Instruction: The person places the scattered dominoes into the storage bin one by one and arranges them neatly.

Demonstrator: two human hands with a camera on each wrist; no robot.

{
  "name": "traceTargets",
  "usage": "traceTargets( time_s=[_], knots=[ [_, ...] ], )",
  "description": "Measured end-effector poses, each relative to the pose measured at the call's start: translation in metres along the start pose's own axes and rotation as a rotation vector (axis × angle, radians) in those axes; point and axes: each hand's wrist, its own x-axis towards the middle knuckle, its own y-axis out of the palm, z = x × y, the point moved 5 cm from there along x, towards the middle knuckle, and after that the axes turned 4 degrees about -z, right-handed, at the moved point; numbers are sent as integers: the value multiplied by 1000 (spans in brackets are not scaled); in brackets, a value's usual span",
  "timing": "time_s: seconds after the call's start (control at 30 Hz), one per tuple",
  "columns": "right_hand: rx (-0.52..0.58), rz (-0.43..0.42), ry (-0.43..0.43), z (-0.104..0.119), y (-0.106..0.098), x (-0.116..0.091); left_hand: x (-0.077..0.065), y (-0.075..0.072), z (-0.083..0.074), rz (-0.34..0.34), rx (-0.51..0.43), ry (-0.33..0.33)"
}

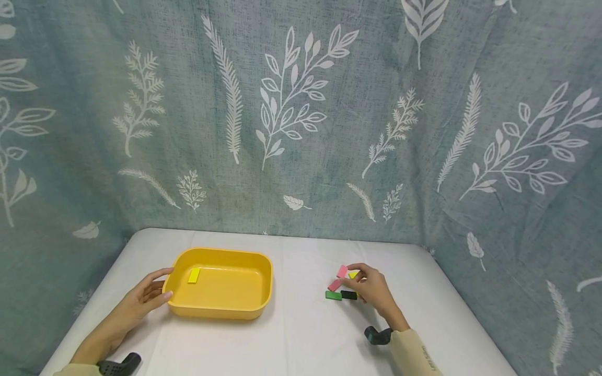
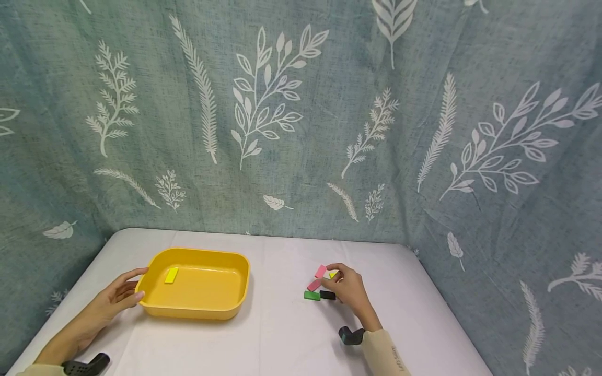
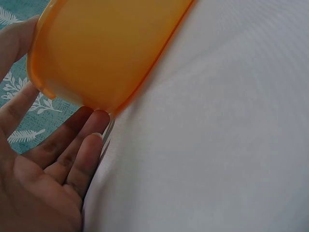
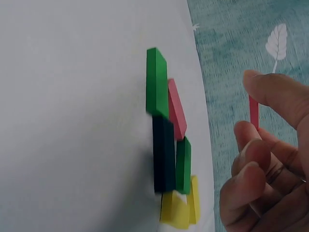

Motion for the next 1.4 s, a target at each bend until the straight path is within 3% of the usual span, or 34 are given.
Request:
traceTargets(
  time_s=[0.67, 1.03, 1.4],
  knots=[
    [64, 132, -165, 57, 46, 5, 0, 1, 1, 7, -12, 18],
    [-10, 160, -272, 90, 73, 6, -1, 1, -1, 6, -18, 34],
    [3, 211, -326, 129, 101, 1, -1, 0, 0, 6, -15, 39]
  ],
)
